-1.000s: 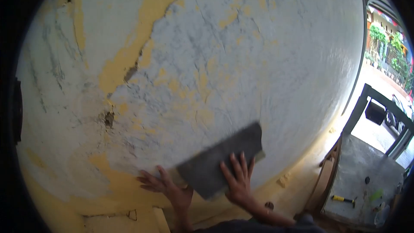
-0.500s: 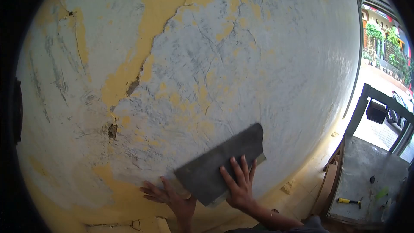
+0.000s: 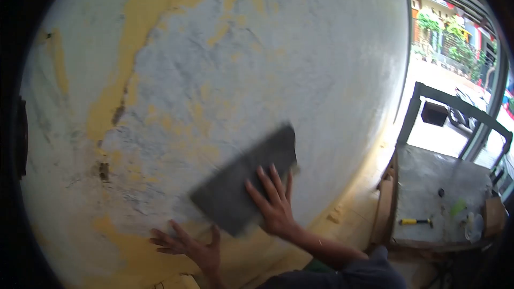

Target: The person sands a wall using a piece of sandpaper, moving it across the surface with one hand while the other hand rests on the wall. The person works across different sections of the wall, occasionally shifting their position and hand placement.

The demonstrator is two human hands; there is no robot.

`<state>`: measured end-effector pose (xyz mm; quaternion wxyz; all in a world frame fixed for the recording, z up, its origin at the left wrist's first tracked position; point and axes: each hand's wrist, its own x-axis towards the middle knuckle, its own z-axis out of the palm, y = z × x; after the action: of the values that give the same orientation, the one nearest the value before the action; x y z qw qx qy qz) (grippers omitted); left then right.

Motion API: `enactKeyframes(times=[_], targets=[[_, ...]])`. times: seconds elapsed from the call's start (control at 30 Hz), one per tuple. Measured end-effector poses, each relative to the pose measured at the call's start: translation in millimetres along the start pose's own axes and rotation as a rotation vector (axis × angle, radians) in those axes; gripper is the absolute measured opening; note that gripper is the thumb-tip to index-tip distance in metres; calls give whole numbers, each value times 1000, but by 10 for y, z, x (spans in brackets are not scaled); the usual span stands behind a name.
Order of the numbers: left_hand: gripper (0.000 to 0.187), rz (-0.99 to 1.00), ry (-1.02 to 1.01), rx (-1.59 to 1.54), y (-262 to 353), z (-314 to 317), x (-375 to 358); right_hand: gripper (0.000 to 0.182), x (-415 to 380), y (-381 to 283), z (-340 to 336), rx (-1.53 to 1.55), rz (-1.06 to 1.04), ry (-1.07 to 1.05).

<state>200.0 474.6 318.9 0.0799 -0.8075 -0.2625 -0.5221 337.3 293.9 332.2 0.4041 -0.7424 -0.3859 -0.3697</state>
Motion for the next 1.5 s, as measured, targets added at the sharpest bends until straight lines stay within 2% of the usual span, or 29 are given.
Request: enactKeyframes(times=[0.07,0.13,0.23,0.37,0.47,0.53,0.6,0.7,0.83,0.87,1.0,1.07,1.1,1.13,1.17,1.23,1.3,1.37,1.43,1.5], targets=[[103,2,-54,-5,35,-38,32,79,698,-101,-270,30,44,70],[102,-22,-17,-21,35,-30,35,79,1137,-123,-411,-44,-8,142],[101,-1,-2,-9,20,-12,21,79,947,-109,-383,-42,17,125],[102,-12,36,-44,37,13,40,82,-366,23,92,-44,146,-66],[102,38,9,41,9,-5,32,83,137,102,-167,-48,115,-14],[103,24,54,52,49,-13,63,84,804,111,-408,10,94,103],[105,32,45,56,-2,1,20,85,1186,171,-493,-83,27,149],[107,29,59,61,16,36,25,81,911,138,-441,-36,68,141],[103,29,32,53,11,3,39,73,-386,275,-5,-76,113,-54],[103,19,24,61,15,13,35,73,-285,300,-38,-71,111,-67],[102,25,6,50,88,-95,54,73,837,279,-484,-40,67,142],[100,9,7,65,102,-114,75,72,1132,355,-525,-51,44,182],[95,25,93,-56,57,-112,63,72,1206,403,-541,-68,11,226],[91,48,181,-176,24,-120,52,72,1101,453,-518,-60,10,236],[91,61,193,-170,15,-163,48,71,827,500,-435,-13,40,207],[87,-76,244,-82,89,-224,54,71,99,628,-196,38,86,115],[88,-44,247,-106,200,-228,102,70,-139,824,-126,66,98,64],[88,-1,192,-129,304,-203,149,68,-50,970,-264,-2,36,81],[85,122,241,-180,539,-107,165,77,715,948,-609,9,88,137],[85,145,225,-223,841,-86,222,83,1258,978,-868,0,54,200]])
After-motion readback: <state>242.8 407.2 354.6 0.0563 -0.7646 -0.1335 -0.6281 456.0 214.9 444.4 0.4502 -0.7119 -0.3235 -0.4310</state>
